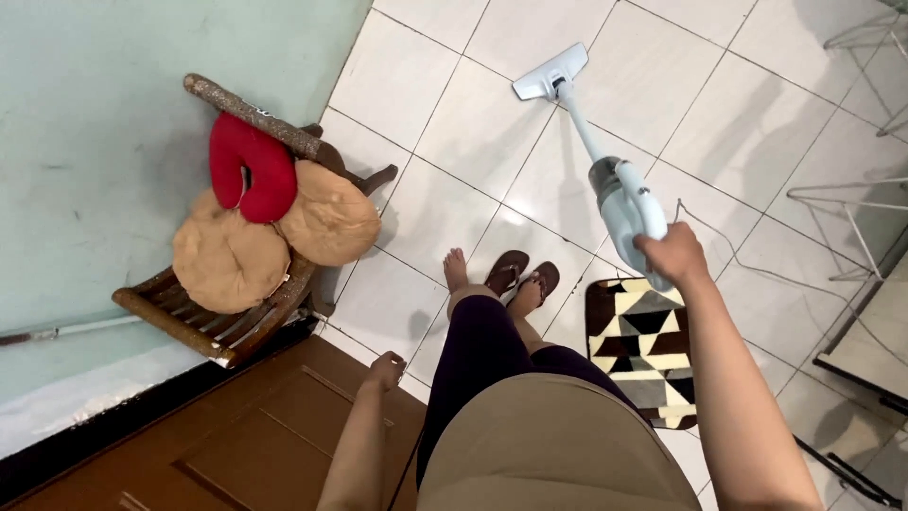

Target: Vacuuming a tiled floor and moving floor mats to clean underneath them using a cordless vacuum cleaner.

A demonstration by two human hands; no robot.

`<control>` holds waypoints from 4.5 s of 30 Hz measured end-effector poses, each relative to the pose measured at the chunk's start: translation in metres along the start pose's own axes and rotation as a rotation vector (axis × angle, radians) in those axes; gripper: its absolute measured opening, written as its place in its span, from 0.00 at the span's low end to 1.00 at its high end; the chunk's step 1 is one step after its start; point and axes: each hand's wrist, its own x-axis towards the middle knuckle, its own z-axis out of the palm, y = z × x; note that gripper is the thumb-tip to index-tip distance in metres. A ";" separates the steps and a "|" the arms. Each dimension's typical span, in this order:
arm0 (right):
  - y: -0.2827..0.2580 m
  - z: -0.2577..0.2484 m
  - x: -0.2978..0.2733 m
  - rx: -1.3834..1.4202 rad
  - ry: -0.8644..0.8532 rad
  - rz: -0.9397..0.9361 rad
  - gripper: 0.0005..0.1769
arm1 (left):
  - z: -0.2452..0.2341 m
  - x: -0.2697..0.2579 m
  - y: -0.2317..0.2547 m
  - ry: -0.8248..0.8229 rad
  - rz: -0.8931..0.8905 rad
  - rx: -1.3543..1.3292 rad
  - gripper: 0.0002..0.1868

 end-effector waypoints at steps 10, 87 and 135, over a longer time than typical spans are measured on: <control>0.068 -0.017 -0.124 -0.232 -0.191 0.171 0.19 | -0.013 -0.028 0.047 -0.028 -0.013 -0.139 0.17; -0.102 0.079 -0.041 -0.253 -0.313 -0.375 0.20 | 0.054 -0.062 0.381 0.353 1.118 -0.234 0.07; -0.074 0.049 -0.023 -0.417 -0.186 -0.376 0.23 | 0.098 -0.049 0.418 0.375 1.126 -0.184 0.08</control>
